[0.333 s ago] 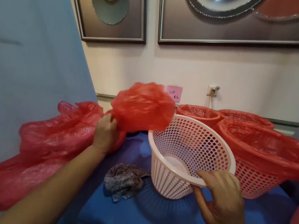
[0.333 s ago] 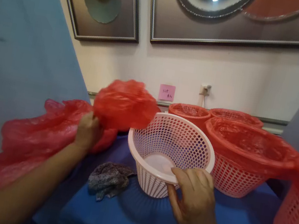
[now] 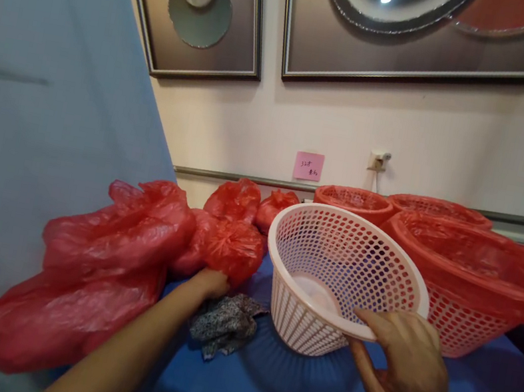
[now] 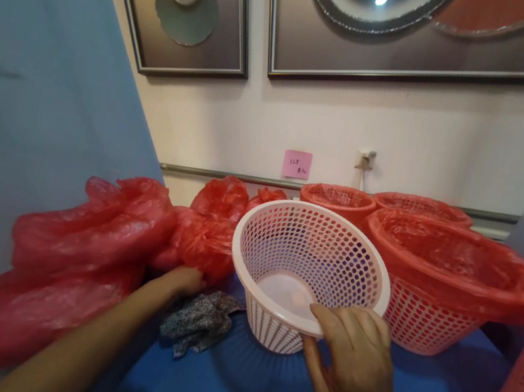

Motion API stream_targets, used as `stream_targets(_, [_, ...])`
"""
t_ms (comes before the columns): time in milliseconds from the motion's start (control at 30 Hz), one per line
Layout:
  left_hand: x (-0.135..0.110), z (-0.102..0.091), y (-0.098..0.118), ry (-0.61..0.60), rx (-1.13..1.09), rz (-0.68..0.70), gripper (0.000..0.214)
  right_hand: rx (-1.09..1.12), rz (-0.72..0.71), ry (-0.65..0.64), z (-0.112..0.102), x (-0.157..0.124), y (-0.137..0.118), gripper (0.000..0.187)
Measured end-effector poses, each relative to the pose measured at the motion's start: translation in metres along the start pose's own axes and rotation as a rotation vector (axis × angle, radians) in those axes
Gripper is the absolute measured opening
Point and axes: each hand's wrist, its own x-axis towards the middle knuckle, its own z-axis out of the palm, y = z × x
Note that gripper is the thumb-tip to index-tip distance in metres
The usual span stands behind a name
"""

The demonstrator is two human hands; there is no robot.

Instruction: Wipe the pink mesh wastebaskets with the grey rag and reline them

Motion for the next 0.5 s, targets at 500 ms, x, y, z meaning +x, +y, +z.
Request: stream_targets(500, [0.029, 0.038, 0.027, -0.097, 0.111, 0.229, 0.065, -0.011, -0.006, -0.004, 0.004, 0.006, -0.006, 0.024])
